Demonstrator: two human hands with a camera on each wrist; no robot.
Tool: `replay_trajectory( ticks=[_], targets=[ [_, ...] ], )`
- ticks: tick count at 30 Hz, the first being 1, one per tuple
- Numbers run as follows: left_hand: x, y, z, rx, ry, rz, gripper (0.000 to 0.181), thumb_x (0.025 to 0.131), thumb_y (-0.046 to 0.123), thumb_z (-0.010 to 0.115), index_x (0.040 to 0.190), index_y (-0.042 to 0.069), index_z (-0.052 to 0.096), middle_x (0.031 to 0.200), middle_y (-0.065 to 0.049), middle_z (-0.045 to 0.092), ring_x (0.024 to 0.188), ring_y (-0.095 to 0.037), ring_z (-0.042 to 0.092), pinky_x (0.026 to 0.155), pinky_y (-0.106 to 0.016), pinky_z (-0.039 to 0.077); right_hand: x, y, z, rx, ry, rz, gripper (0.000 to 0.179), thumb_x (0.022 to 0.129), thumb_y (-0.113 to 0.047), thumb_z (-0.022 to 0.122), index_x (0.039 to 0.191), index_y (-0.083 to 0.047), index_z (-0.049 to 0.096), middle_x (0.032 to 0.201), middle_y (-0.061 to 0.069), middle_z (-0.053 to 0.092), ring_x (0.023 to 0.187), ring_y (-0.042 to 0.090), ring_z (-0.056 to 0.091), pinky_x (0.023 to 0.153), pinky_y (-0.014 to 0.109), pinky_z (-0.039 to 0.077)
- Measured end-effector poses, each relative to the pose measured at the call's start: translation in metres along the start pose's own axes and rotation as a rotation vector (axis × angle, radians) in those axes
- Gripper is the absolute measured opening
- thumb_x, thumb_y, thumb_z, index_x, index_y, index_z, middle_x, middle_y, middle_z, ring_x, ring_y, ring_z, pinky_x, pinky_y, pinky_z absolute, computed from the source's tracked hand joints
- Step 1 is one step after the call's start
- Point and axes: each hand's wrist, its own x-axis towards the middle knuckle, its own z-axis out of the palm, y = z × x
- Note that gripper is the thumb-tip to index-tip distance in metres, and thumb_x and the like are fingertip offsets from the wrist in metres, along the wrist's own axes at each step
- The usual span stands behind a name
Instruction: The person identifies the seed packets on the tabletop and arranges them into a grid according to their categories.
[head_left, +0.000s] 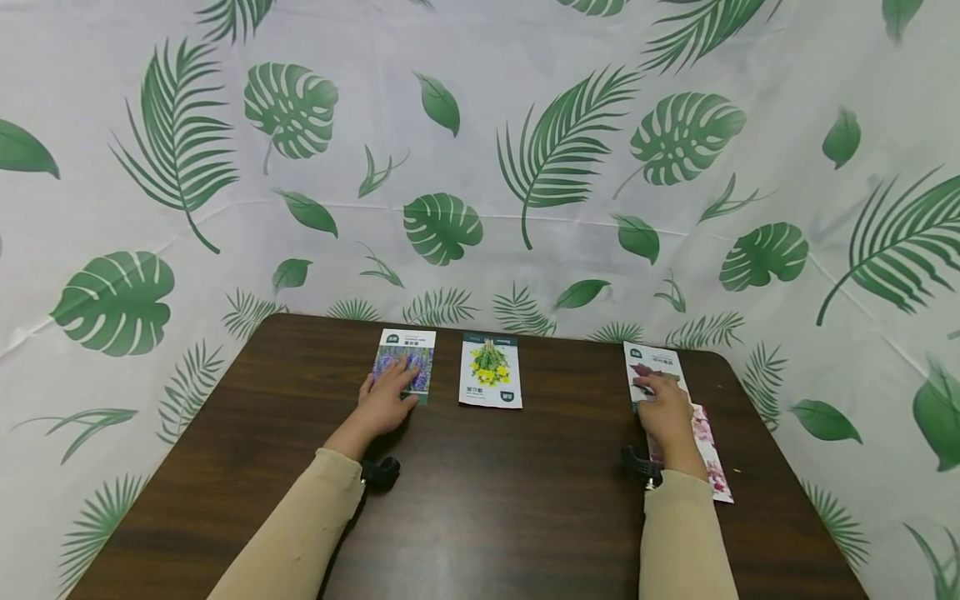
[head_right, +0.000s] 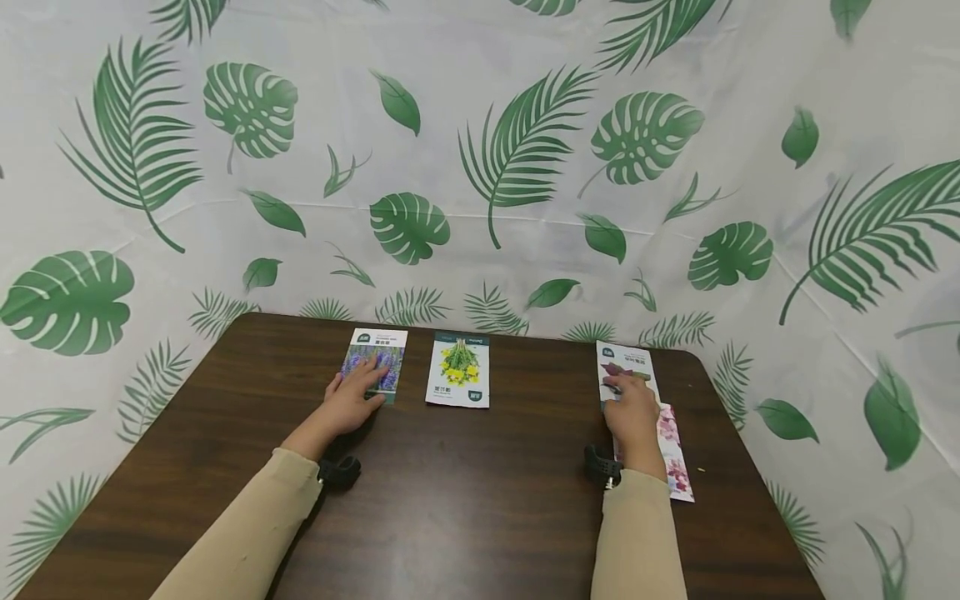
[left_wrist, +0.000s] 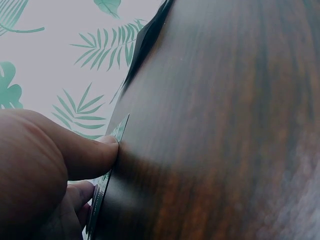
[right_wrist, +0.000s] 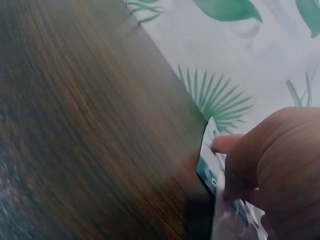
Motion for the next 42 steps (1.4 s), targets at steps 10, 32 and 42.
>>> replay_trajectory(
  ticks=[10,32,42],
  targets=[
    [0.0,-0.006,0.003,-0.002,0.005,-0.003,0.064,0.112,0.02,0.061,0.171,0.013,0.038,0.184,-0.016,0.016,0.171,-0.039,0.011,0.134,-0.072,0.0,0.004,-0.014,0.013,-0.02,0.03,-0.111,0.045,0.092,-0.001,0.053,0.132,-0.002,0.075,0.142,0.032,0.062,0.13,0.062,0.054,0.109,0.073,0.04],
    [0.002,-0.009,0.001,-0.006,0.031,0.012,0.063,0.112,0.022,0.061,0.17,0.014,0.04,0.183,-0.014,0.018,0.172,-0.037,0.012,0.135,-0.071,0.0,0.007,-0.054,0.041,0.138,-0.1,-0.276,0.033,0.1,0.002,0.064,0.13,0.006,0.074,0.137,0.03,0.058,0.133,0.052,0.056,0.117,0.066,0.044],
    [0.008,-0.009,0.009,-0.017,0.041,0.014,0.063,0.111,0.022,0.062,0.17,0.014,0.041,0.184,-0.014,0.018,0.172,-0.038,0.012,0.136,-0.069,-0.002,0.006,-0.059,0.043,0.073,-0.18,-0.254,0.034,0.104,-0.01,0.068,0.136,-0.002,0.074,0.164,0.034,0.048,0.149,0.061,0.044,0.125,0.073,0.034]
  ],
)
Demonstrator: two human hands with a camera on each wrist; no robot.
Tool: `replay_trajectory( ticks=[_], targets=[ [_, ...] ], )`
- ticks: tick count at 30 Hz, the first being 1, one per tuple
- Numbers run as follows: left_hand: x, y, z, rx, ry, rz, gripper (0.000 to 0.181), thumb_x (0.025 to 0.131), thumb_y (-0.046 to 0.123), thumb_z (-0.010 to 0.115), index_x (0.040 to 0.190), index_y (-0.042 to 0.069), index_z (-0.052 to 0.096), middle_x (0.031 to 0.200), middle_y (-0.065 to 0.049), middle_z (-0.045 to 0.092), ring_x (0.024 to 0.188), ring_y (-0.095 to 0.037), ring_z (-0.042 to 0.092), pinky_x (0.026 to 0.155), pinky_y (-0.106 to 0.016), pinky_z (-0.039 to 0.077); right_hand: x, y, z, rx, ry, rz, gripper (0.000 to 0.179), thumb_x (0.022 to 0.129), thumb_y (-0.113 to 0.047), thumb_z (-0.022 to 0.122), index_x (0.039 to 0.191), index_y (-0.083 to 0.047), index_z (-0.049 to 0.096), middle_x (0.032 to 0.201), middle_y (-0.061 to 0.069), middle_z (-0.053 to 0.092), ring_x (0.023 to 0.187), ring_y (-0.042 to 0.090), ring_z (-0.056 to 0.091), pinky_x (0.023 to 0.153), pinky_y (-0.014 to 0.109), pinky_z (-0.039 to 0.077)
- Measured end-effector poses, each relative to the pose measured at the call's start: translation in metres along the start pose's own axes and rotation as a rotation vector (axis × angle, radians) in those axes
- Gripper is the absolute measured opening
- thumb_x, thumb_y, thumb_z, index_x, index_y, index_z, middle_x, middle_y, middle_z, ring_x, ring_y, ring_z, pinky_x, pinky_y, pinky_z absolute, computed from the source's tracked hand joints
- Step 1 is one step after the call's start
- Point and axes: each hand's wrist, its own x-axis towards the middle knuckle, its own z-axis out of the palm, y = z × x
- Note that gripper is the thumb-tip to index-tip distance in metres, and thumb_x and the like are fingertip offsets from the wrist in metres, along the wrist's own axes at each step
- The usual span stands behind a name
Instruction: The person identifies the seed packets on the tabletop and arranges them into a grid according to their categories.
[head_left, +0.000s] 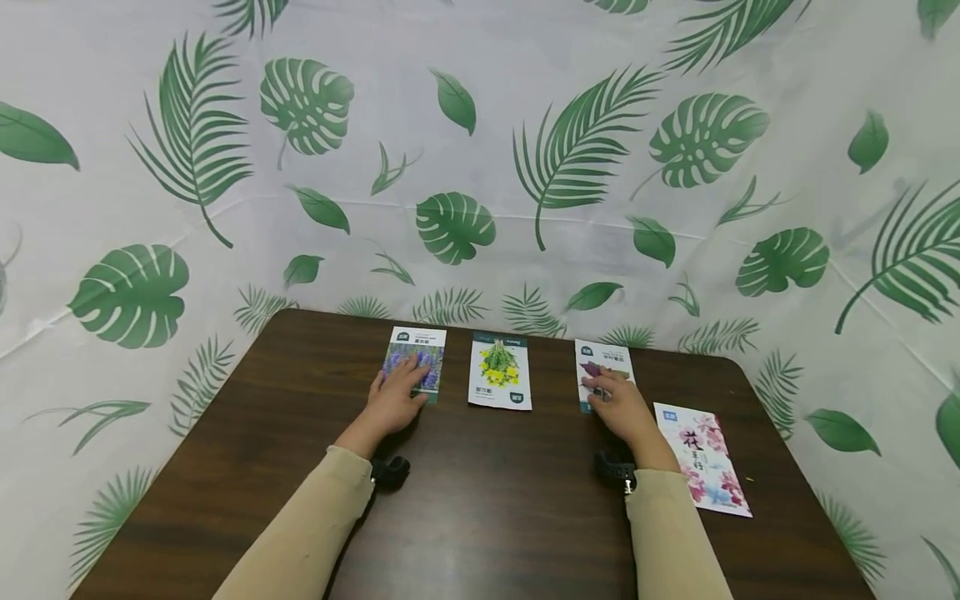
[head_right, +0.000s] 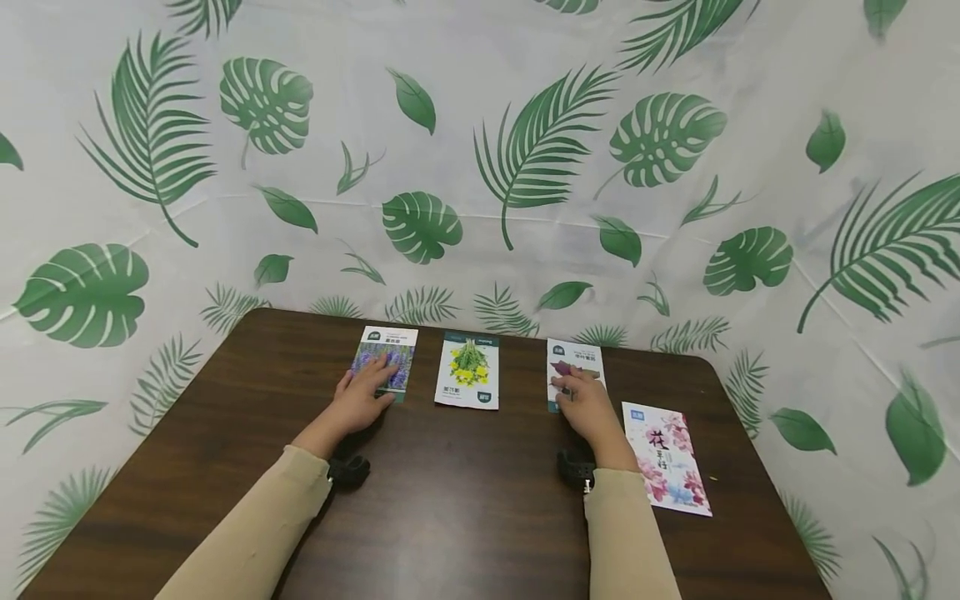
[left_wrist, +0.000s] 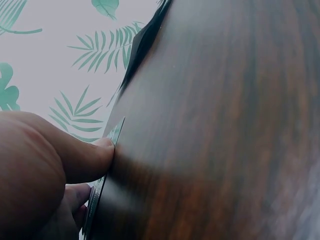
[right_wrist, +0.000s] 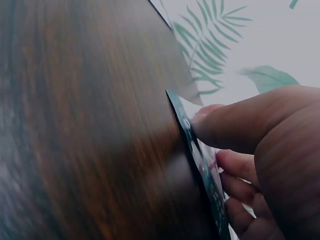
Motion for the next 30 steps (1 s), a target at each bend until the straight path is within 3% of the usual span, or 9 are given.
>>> replay_trajectory(
  ticks=[5,9,16,22,30],
  targets=[
    [-0.003,0.001,-0.003,0.012,-0.004,0.006,0.063,0.112,0.023,0.062,0.17,0.015,0.04,0.184,-0.013,0.017,0.172,-0.036,0.012,0.137,-0.067,-0.002,-0.001,0.0,0.004,-0.034,0.0,-0.015,0.047,0.104,-0.014,0.072,0.149,-0.003,0.066,0.163,0.031,0.051,0.15,0.059,0.044,0.125,0.074,0.034],
    [-0.004,0.0,-0.003,0.019,0.011,0.016,0.062,0.112,0.023,0.062,0.17,0.015,0.042,0.183,-0.014,0.02,0.172,-0.036,0.014,0.137,-0.067,0.0,-0.001,-0.001,0.007,-0.035,-0.029,0.013,0.057,0.106,-0.018,0.07,0.158,0.0,0.055,0.166,0.029,0.046,0.157,0.058,0.035,0.129,0.075,0.025],
    [-0.003,0.002,-0.001,0.0,0.002,0.026,0.063,0.111,0.023,0.063,0.17,0.015,0.041,0.183,-0.013,0.02,0.172,-0.035,0.014,0.137,-0.066,0.0,-0.006,0.002,0.005,0.004,-0.076,0.086,0.059,0.107,-0.027,0.069,0.159,-0.004,0.055,0.18,0.028,0.019,0.165,0.057,0.018,0.131,0.073,0.021],
    [-0.002,0.004,-0.002,-0.006,0.018,0.029,0.062,0.111,0.022,0.064,0.169,0.014,0.042,0.183,-0.014,0.021,0.172,-0.035,0.015,0.137,-0.066,0.0,-0.012,-0.008,0.005,0.015,-0.124,0.113,0.062,0.108,-0.034,0.068,0.162,-0.009,0.053,0.18,0.02,0.024,0.168,0.051,0.014,0.132,0.073,0.015],
    [-0.003,0.0,-0.002,0.007,0.018,0.032,0.062,0.111,0.024,0.062,0.17,0.015,0.042,0.183,-0.014,0.02,0.172,-0.035,0.014,0.138,-0.066,-0.001,-0.03,-0.031,0.006,-0.006,-0.144,0.117,0.06,0.107,-0.033,0.07,0.159,-0.008,0.056,0.178,0.023,0.028,0.166,0.052,0.02,0.131,0.073,0.02]
  ],
)
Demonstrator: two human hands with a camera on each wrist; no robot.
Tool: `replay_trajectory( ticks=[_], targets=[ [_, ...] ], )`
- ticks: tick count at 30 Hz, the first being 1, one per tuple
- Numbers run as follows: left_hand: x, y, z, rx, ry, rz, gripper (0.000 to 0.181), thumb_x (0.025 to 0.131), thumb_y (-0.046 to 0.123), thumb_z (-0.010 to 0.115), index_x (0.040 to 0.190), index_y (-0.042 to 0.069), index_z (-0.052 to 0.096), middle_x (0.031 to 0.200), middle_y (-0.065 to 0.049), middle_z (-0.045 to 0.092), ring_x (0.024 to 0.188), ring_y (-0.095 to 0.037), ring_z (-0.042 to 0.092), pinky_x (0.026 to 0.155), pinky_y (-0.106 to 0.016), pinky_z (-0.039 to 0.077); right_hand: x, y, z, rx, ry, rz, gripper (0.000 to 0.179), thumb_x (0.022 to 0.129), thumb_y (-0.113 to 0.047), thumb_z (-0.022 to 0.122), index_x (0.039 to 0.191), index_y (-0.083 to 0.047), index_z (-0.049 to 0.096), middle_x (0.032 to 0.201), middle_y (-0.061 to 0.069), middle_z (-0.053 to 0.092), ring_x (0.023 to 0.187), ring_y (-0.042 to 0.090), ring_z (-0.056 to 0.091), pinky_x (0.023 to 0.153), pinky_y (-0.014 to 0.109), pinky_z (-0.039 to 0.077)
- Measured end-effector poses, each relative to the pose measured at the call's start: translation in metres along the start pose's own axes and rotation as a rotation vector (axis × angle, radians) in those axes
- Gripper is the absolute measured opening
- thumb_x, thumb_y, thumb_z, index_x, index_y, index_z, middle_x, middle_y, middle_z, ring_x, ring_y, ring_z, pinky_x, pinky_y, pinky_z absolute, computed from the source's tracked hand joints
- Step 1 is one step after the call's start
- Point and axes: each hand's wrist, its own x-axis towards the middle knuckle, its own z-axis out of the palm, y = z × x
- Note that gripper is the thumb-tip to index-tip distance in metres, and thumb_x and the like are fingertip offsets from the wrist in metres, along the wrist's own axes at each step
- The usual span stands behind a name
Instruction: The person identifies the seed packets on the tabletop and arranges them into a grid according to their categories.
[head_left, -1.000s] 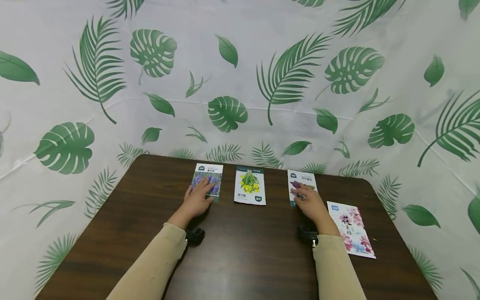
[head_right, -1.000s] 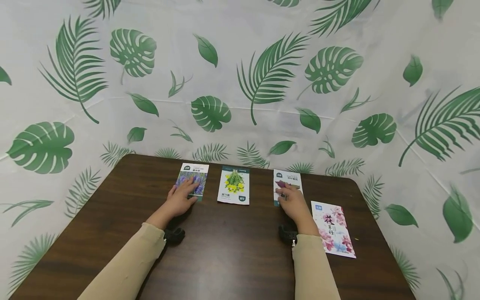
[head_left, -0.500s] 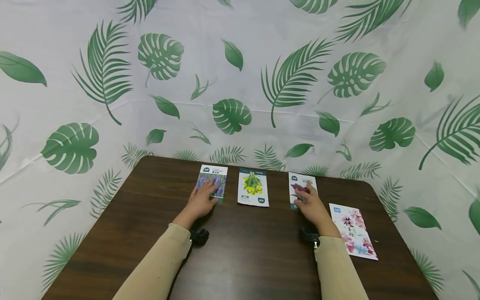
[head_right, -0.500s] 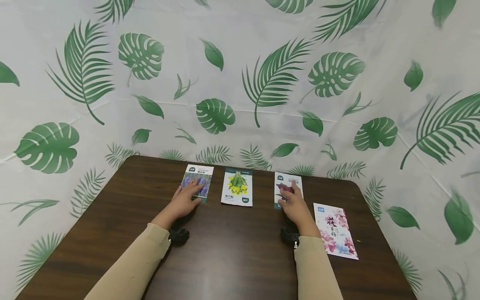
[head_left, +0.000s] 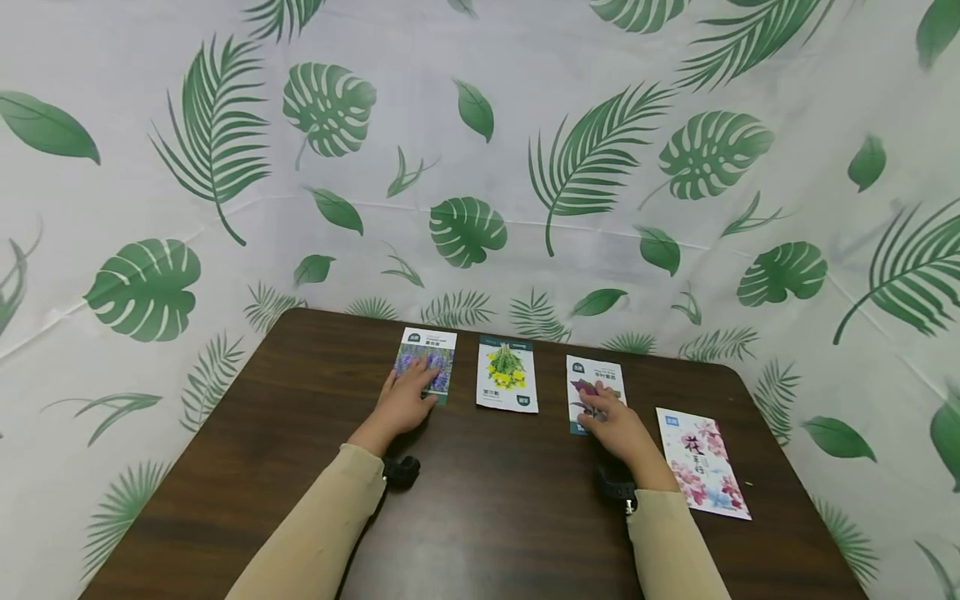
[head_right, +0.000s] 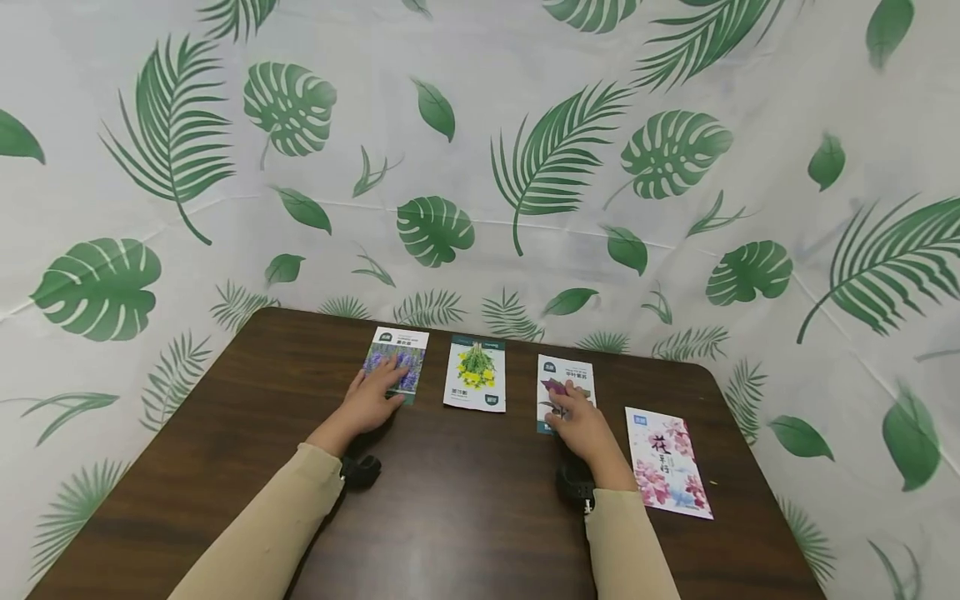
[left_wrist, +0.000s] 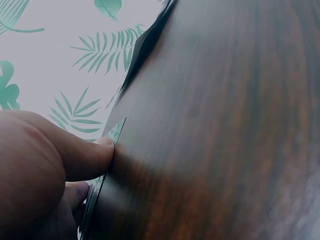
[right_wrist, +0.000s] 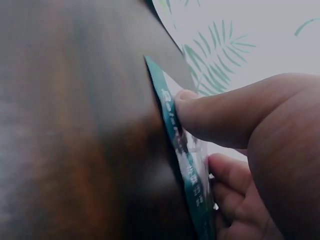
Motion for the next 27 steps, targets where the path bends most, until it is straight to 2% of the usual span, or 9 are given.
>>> replay_trajectory(
  ticks=[6,12,20,27],
  targets=[
    [0.0,0.0,0.003,0.007,-0.013,0.008,0.063,0.112,0.025,0.061,0.17,0.015,0.04,0.183,-0.013,0.019,0.172,-0.035,0.013,0.138,-0.065,-0.002,-0.018,0.0,0.003,-0.013,-0.014,-0.015,0.055,0.109,-0.029,0.067,0.159,-0.009,0.057,0.178,0.022,0.029,0.166,0.05,0.02,0.129,0.075,0.022],
    [0.0,0.003,0.003,-0.003,0.01,-0.011,0.061,0.111,0.024,0.062,0.169,0.015,0.043,0.183,-0.012,0.021,0.172,-0.034,0.015,0.138,-0.063,-0.002,-0.032,0.001,0.004,0.011,0.003,-0.093,0.05,0.108,-0.02,0.069,0.155,-0.007,0.061,0.176,0.025,0.033,0.165,0.053,0.023,0.128,0.074,0.027],
    [0.002,0.007,0.001,-0.018,0.012,0.005,0.061,0.112,0.025,0.062,0.169,0.015,0.043,0.183,-0.013,0.02,0.172,-0.034,0.015,0.138,-0.063,0.0,-0.051,0.003,0.007,0.026,0.085,-0.188,0.048,0.102,-0.012,0.076,0.148,-0.002,0.067,0.165,0.033,0.047,0.152,0.061,0.041,0.122,0.078,0.034],
    [-0.002,0.004,-0.003,0.004,0.011,-0.006,0.06,0.112,0.023,0.062,0.169,0.015,0.044,0.183,-0.013,0.021,0.172,-0.034,0.016,0.138,-0.064,0.001,-0.071,-0.002,0.013,0.053,0.087,-0.187,0.048,0.099,-0.015,0.081,0.144,-0.006,0.072,0.161,0.029,0.053,0.14,0.056,0.05,0.116,0.079,0.04]
  ],
)
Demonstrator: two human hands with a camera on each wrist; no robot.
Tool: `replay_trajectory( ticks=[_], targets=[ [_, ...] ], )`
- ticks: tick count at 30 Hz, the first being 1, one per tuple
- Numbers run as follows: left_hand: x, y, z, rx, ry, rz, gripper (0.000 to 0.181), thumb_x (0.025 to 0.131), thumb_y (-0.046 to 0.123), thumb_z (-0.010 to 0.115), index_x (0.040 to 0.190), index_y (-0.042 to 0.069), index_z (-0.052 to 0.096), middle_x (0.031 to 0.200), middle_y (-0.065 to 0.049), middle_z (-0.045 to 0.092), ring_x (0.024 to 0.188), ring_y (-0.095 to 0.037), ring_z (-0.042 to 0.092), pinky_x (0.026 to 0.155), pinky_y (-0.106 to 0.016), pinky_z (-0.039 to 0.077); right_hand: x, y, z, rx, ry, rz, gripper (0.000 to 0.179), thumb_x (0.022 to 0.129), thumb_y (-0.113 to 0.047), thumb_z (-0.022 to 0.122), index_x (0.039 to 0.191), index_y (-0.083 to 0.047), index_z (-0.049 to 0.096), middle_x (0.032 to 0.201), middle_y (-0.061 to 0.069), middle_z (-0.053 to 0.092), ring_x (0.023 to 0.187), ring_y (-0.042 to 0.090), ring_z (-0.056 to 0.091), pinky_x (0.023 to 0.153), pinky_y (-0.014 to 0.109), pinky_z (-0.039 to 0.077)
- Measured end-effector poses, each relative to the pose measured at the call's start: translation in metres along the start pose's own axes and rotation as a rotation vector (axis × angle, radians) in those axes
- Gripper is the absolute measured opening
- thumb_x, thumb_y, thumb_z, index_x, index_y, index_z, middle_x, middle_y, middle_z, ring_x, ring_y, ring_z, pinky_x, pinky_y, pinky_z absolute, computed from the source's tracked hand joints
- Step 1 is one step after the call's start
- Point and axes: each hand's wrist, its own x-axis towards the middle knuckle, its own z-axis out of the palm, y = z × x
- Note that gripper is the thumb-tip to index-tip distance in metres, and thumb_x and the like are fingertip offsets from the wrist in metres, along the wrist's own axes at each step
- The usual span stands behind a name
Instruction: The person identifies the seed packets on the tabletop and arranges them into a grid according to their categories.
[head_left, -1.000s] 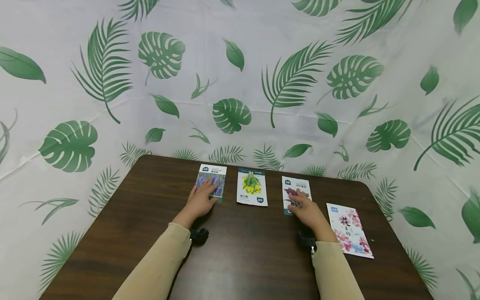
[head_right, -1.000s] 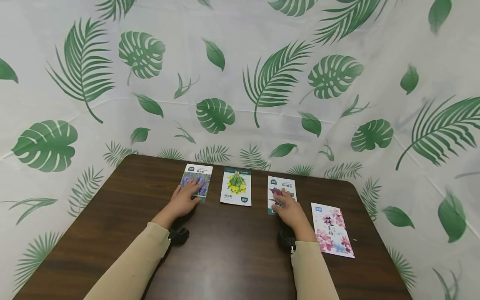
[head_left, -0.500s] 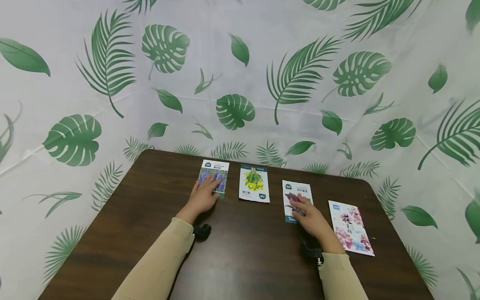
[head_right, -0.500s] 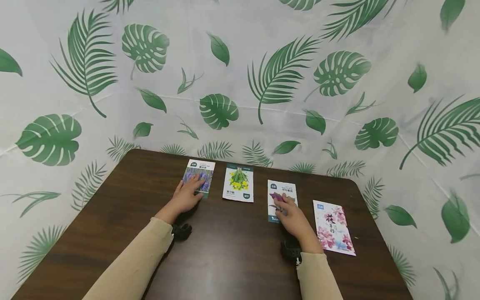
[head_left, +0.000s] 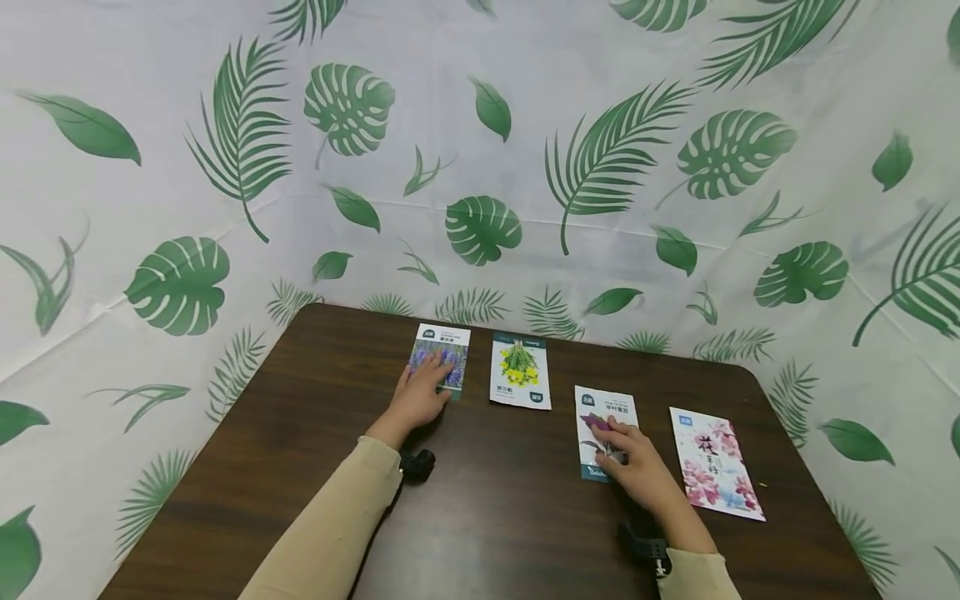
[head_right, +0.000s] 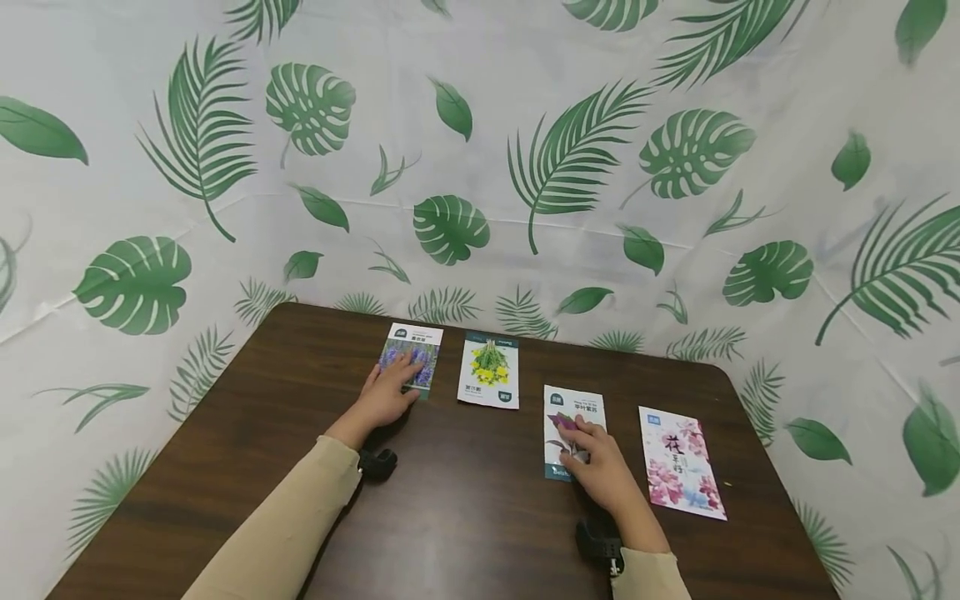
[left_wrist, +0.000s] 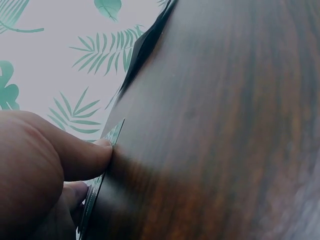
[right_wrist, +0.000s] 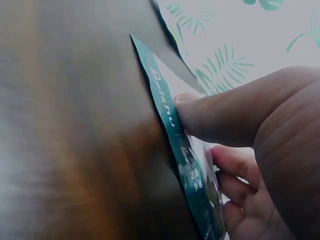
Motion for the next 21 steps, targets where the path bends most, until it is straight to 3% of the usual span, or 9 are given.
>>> replay_trajectory(
  ticks=[6,11,15,19,21],
  targets=[
    [-0.001,0.0,0.001,0.007,0.007,0.001,0.06,0.112,0.024,0.062,0.168,0.015,0.044,0.183,-0.012,0.022,0.172,-0.033,0.017,0.138,-0.064,0.002,-0.018,-0.012,0.003,-0.008,0.009,0.017,0.047,0.096,-0.018,0.085,0.141,-0.009,0.075,0.156,0.025,0.058,0.132,0.05,0.053,0.11,0.071,0.046],
    [0.002,0.003,0.003,0.011,0.004,-0.001,0.06,0.112,0.024,0.061,0.169,0.016,0.044,0.183,-0.011,0.021,0.172,-0.032,0.017,0.139,-0.062,0.001,-0.022,-0.015,0.005,-0.099,0.045,0.02,0.047,0.091,-0.024,0.09,0.136,-0.015,0.079,0.146,0.021,0.067,0.12,0.041,0.058,0.099,0.058,0.048],
    [0.001,0.002,0.003,0.011,0.004,-0.002,0.06,0.112,0.025,0.061,0.169,0.015,0.044,0.183,-0.011,0.021,0.172,-0.032,0.016,0.139,-0.062,0.0,-0.021,-0.017,0.011,-0.175,0.084,-0.043,0.049,0.087,-0.025,0.094,0.133,-0.015,0.081,0.135,0.02,0.071,0.116,0.041,0.06,0.096,0.058,0.049],
    [0.001,0.001,0.004,0.016,0.006,-0.001,0.06,0.112,0.026,0.061,0.169,0.016,0.043,0.183,-0.011,0.02,0.172,-0.032,0.016,0.139,-0.062,0.0,-0.021,-0.023,0.013,-0.15,0.072,-0.119,0.047,0.084,-0.022,0.096,0.128,-0.013,0.083,0.122,0.015,0.07,0.117,0.038,0.063,0.101,0.059,0.052],
    [0.001,0.001,0.003,0.017,0.006,-0.003,0.06,0.112,0.025,0.061,0.169,0.016,0.043,0.183,-0.012,0.02,0.172,-0.033,0.016,0.139,-0.063,0.0,-0.021,-0.027,0.014,-0.116,0.045,-0.134,0.042,0.085,-0.02,0.096,0.124,-0.014,0.084,0.114,0.007,0.067,0.112,0.03,0.063,0.098,0.051,0.054]
  ],
)
